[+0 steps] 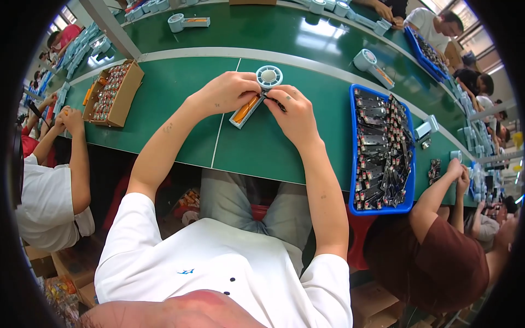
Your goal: Assembling small circular electronic components onto base parts at a factory production line.
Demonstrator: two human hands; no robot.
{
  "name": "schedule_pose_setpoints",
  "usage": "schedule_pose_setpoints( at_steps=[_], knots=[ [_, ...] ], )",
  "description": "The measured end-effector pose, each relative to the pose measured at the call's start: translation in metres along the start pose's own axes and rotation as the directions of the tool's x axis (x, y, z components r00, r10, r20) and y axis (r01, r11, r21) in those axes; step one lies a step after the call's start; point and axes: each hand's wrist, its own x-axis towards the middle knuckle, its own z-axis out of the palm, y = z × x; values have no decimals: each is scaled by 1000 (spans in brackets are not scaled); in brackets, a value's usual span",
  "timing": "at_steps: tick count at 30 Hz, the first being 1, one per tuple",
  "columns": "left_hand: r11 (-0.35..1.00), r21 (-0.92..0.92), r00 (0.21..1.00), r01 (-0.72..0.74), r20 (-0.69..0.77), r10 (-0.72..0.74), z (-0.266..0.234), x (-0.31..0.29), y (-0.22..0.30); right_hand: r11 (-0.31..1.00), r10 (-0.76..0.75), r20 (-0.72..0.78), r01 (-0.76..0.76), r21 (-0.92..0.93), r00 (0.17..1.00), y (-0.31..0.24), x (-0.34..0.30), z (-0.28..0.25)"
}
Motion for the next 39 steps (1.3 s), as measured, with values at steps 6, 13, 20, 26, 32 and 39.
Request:
schedule_pose_setpoints(
  at_steps=[6, 13, 20, 26, 32, 39],
  knots=[
    [930, -323, 975, 177, -72, -211, 12, 2, 1, 995, 74, 35, -76, 58, 997, 2, -1, -2],
    [778, -545, 910, 314, -62, -410, 15, 7, -1, 998, -25, 22, 23, 57, 999, -2, 7, -7],
    [462, -726, 797, 509, 195, -572, 22, 8, -12, 994, -104, 67, 101, 47, 992, 6, 4, -6],
    [233, -853, 786, 467, 281, -551, 22, 7, -3, 993, -103, 78, 98, 70, 992, 3, 6, -12],
    [203, -839, 769, 506, 332, -546, 13, 9, -3, 994, -90, 117, 82, 75, 989, 6, 7, -14],
    [436, -776, 828, 455, 189, -527, 21, 6, 2, 993, 45, 141, -59, 99, 989, 1, 5, -15]
  ],
)
